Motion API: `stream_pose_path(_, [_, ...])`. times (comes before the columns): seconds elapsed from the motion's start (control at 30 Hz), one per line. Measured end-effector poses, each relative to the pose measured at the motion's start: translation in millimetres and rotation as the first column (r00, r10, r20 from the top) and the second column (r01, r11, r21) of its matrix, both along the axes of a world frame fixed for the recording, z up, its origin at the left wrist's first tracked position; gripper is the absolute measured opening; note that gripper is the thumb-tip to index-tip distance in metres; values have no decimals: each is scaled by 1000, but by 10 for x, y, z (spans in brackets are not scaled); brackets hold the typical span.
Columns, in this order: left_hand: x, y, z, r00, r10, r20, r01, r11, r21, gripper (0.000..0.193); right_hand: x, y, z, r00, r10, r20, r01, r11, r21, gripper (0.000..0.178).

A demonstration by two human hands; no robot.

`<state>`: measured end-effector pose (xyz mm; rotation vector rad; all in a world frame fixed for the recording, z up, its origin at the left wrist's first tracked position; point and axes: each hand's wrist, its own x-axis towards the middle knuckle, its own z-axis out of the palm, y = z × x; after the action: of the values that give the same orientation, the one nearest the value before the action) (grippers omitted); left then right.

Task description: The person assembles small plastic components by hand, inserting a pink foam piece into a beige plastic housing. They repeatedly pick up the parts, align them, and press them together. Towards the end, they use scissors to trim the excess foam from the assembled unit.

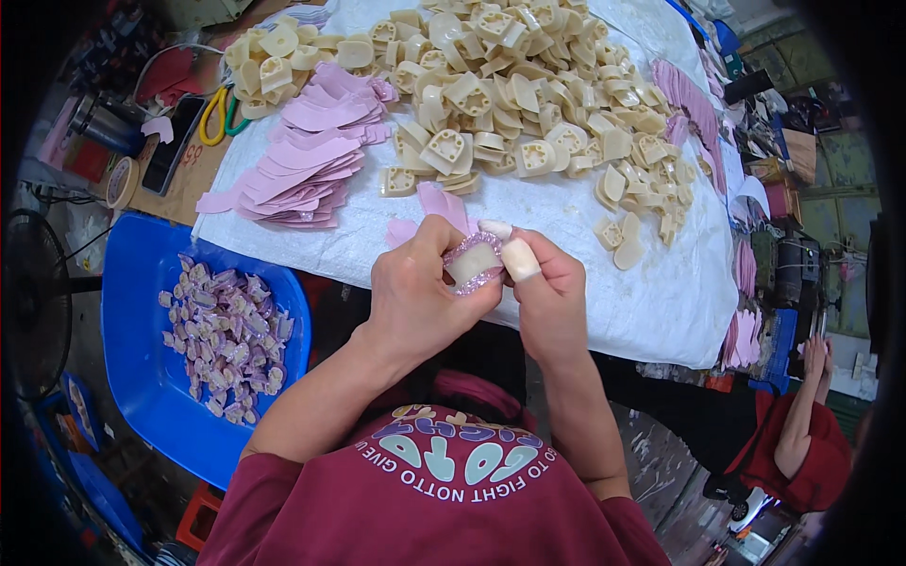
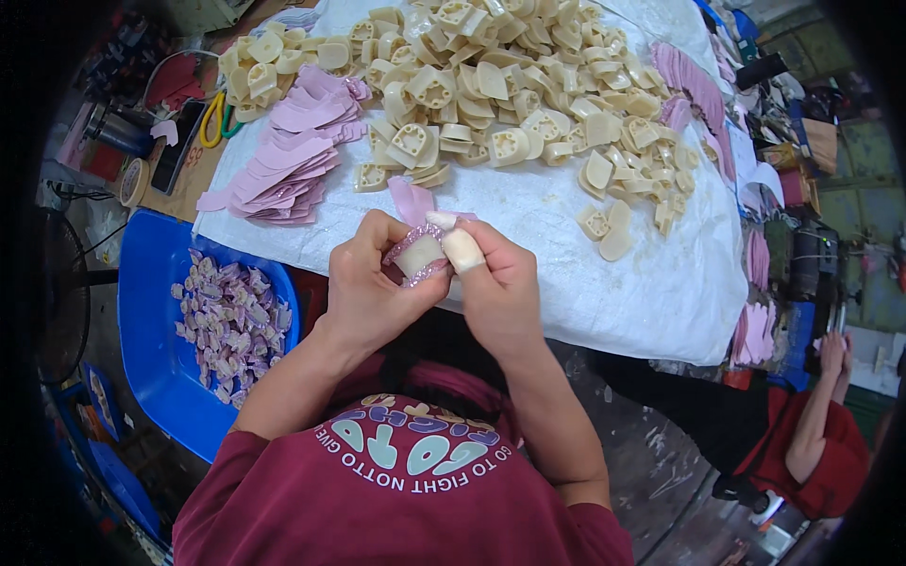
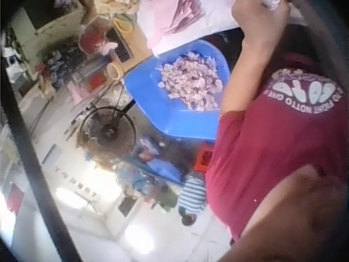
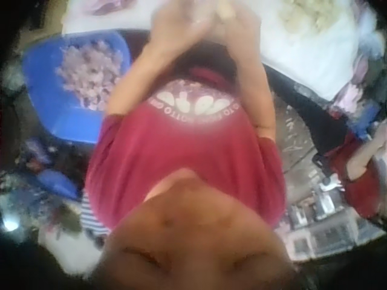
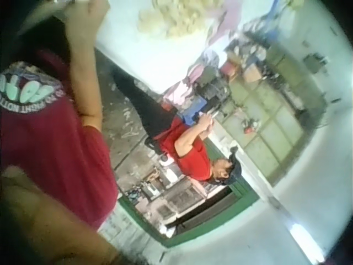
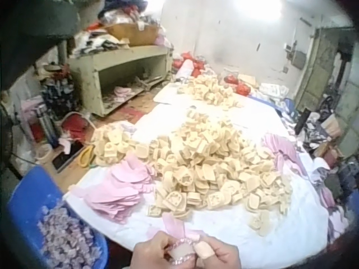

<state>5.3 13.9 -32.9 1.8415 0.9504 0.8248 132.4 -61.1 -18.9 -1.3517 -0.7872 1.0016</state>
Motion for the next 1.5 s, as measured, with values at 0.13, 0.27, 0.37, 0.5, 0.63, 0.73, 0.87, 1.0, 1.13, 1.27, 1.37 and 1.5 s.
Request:
stream_pose_path(0.13, [-59, 77, 99, 986, -169, 11, 168, 976, -140, 31, -26, -36, -10, 999, -14, 53, 10, 997, 75, 24])
stream_pose_path(0.27, [-207, 205, 93, 924, -263, 279, 353, 869, -348, 27, 77, -55, 37, 958, 81, 276, -99, 994, 51, 23])
stream_pose_path(0.37, [-226, 205, 91, 898, -220, 380, 365, 856, -366, 35, 129, 2, 30, 949, 133, 286, -179, 974, 140, 24])
stream_pose_path(0.5, [-182, 144, 86, 872, -222, 437, 395, 847, -357, 47, 46, -39, -107, 901, -4, 433, -84, 979, 184, 25])
stream_pose_path(0.63, [-100, 60, 16, 881, 7, 473, 183, 917, -354, 46, -51, 9, 21, 991, -83, 101, 78, 996, 53, 22])
stream_pose_path(0.73, [-83, 32, -46, 915, -12, 404, 69, 990, -126, 47, 19, -78, -32, 947, 82, -310, -149, 968, -200, 26])
stream_pose_path(0.87, [-92, -57, 45, 881, -71, 468, 194, 956, -222, 42, -86, -74, -66, 994, -17, -105, 8, 996, -90, 29])
stream_pose_path(1.0, [-66, 44, 18, 739, 81, 669, 389, 760, -521, 44, -366, -90, -89, 995, 101, 2, -100, 988, -114, 27])
stream_pose_path(1.13, [-435, 131, 129, 754, 297, 585, 377, 534, -757, 43, -512, 119, -96, 945, 267, -187, -291, 950, -116, 27])
stream_pose_path(1.27, [-1235, 431, -130, 711, 495, 499, -145, 798, -584, 41, -295, 85, -98, 949, 310, -56, -315, 941, -126, 21])
stream_pose_path(1.37, [-2111, 509, -197, 830, 557, -29, -518, 751, -409, 39, 149, 8, -296, 986, 18, 167, -9, 998, -56, 24])
stream_pose_path(1.5, [-3056, 683, -631, 603, 691, -398, -325, 668, 669, 31, 559, -99, -481, 792, -201, 576, 211, 976, 49, 21])
